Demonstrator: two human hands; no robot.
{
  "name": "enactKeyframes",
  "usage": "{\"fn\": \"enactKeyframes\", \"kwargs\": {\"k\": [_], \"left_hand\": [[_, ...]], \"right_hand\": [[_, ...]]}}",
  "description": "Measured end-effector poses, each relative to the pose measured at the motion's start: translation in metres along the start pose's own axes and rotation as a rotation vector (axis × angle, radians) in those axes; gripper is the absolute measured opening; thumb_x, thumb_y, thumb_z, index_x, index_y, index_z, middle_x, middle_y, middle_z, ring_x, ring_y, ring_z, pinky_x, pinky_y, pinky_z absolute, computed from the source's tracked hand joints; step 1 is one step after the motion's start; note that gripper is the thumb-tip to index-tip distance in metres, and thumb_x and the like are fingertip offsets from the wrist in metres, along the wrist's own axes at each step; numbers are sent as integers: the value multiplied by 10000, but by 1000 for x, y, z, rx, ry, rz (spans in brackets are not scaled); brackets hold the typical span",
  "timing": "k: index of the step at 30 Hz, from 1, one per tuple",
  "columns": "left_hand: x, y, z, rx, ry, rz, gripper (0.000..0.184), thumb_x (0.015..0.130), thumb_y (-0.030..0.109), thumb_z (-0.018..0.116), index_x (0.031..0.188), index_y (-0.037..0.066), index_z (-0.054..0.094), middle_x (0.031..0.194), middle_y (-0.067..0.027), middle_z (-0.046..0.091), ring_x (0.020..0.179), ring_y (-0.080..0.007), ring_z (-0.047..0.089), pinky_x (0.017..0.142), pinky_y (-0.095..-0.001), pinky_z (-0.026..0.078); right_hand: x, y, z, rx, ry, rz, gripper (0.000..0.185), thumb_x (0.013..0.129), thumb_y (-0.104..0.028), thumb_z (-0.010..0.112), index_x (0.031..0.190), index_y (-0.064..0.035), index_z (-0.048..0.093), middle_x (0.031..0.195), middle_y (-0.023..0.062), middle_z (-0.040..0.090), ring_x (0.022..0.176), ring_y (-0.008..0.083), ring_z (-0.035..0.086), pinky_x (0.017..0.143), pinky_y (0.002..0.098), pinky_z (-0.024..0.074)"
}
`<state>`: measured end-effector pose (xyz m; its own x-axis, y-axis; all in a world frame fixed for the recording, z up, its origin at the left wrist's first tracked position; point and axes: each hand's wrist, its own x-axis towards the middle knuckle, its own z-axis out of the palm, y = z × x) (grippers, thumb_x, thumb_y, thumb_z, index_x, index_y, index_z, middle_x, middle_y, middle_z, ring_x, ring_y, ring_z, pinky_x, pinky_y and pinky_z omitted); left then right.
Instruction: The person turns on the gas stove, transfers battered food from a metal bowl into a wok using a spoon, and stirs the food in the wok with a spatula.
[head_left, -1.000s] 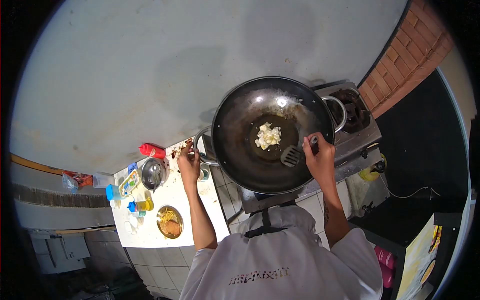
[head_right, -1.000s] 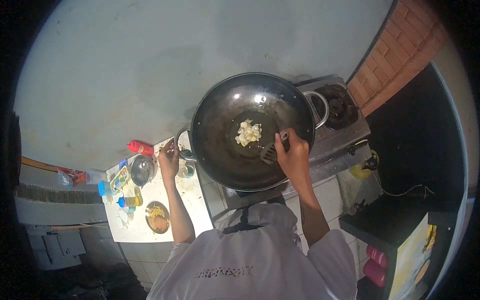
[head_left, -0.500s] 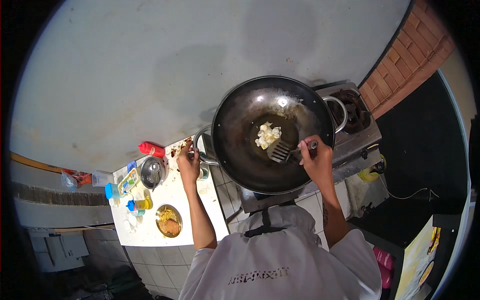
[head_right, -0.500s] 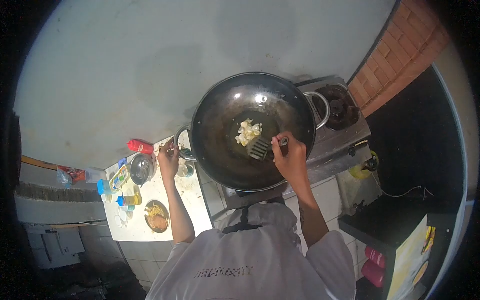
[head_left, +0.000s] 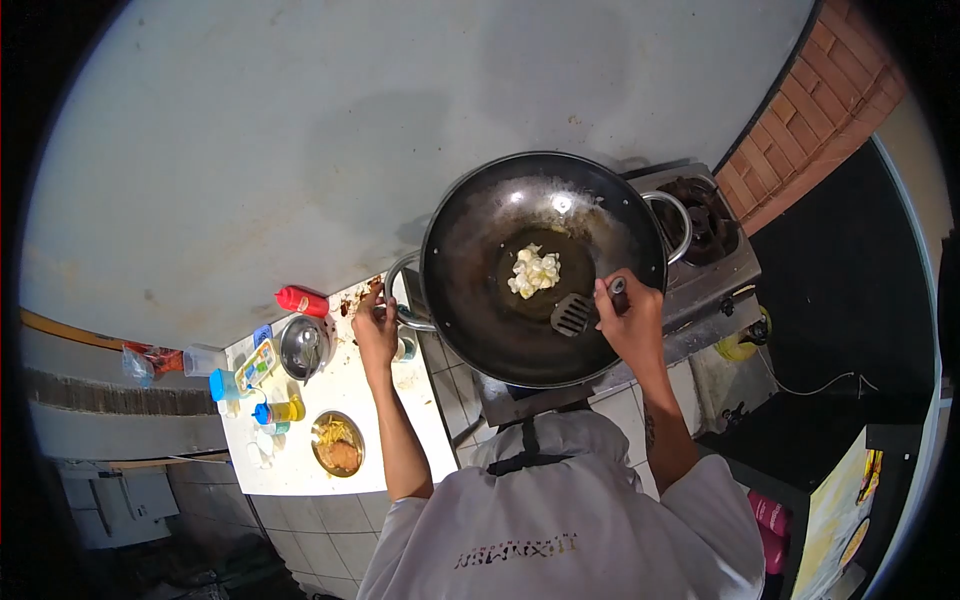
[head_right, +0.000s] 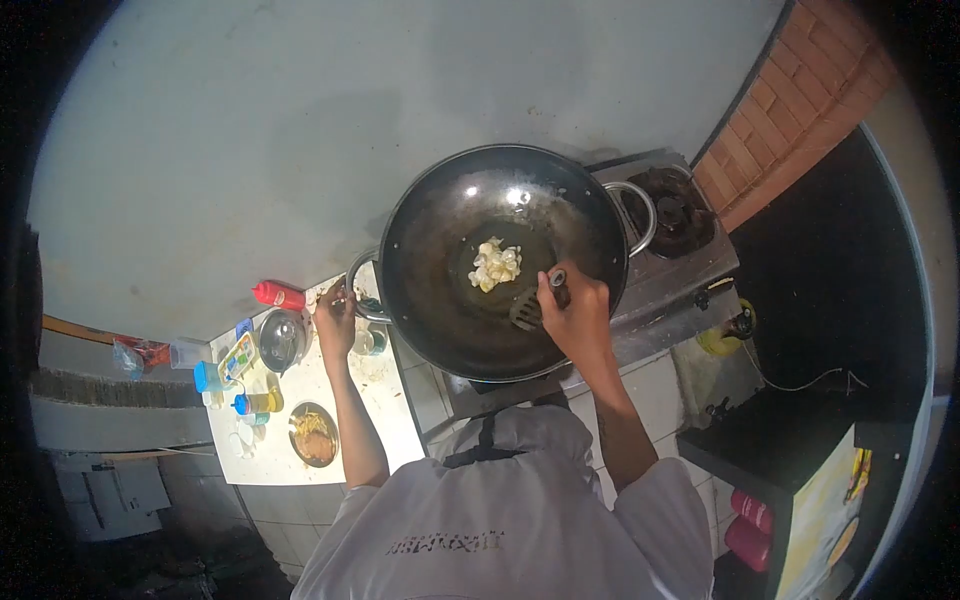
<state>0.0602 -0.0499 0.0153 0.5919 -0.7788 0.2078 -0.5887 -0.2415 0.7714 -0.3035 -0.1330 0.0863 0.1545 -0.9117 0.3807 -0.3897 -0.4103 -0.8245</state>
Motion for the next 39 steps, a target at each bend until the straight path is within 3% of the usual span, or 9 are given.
{"fn": "enactKeyframes", "kwargs": {"k": [3,8,11,15,18,20,25,31,39], "left_hand": [[-1,-1,0,-20,-30,-32,346,920,108,630,1252,13,611,902,-93,601,793,-180,677,692,-293,525],[0,-3,-1,5,-33,-5,346,924,107,625,1251,-2,604,906,-105,610,784,-178,674,693,-291,525],[0,-3,0,-5,-33,-14,348,923,105,626,1252,-7,601,911,-111,613,787,-175,673,697,-291,525],[0,-3,0,-43,-52,-63,350,921,103,629,1253,-6,602,909,-109,619,802,-168,670,710,-294,524],[0,-6,1,-25,-23,9,361,905,104,648,1244,-10,604,896,-129,655,695,-162,647,647,-294,516],[0,-3,1,-31,-23,-3,357,913,105,636,1252,-3,603,897,-126,641,741,-167,653,681,-300,521],[-2,3,-2,-21,-36,-24,356,920,107,623,1262,10,603,890,-132,625,780,-183,660,712,-312,530],[-2,3,-1,18,-40,-27,365,923,112,614,1274,14,595,899,-129,628,777,-207,668,721,-324,536],[-2,-1,2,16,-20,2,388,924,133,617,1284,-6,584,766,-120,650,670,-149,608,654,-295,495]], "right_hand": [[-3,-3,6,88,9,54,119,867,-25,657,790,31,585,576,103,583,496,157,631,422,281,429],[4,-11,-2,186,75,66,117,865,-23,658,794,37,586,577,108,594,498,158,636,446,283,460],[2,6,1,-39,-40,-1,134,878,-41,657,800,39,584,611,110,627,513,164,657,441,274,483],[2,-6,3,128,-4,77,125,872,-36,660,807,37,583,638,138,634,520,181,663,453,282,472],[3,1,0,62,10,51,121,873,-31,655,817,46,581,633,134,630,526,172,663,444,278,482],[3,4,1,-47,-2,-6,122,876,-29,650,821,53,578,631,124,630,531,161,663,434,273,494],[2,-9,4,184,53,68,119,884,-24,634,819,59,578,641,109,637,533,147,655,437,275,524],[4,-7,-2,109,52,76,118,906,-33,614,837,55,580,698,102,669,578,140,675,470,259,542],[9,20,30,343,38,120,82,927,-31,590,901,43,566,785,114,689,587,114,656,511,251,543]]}}
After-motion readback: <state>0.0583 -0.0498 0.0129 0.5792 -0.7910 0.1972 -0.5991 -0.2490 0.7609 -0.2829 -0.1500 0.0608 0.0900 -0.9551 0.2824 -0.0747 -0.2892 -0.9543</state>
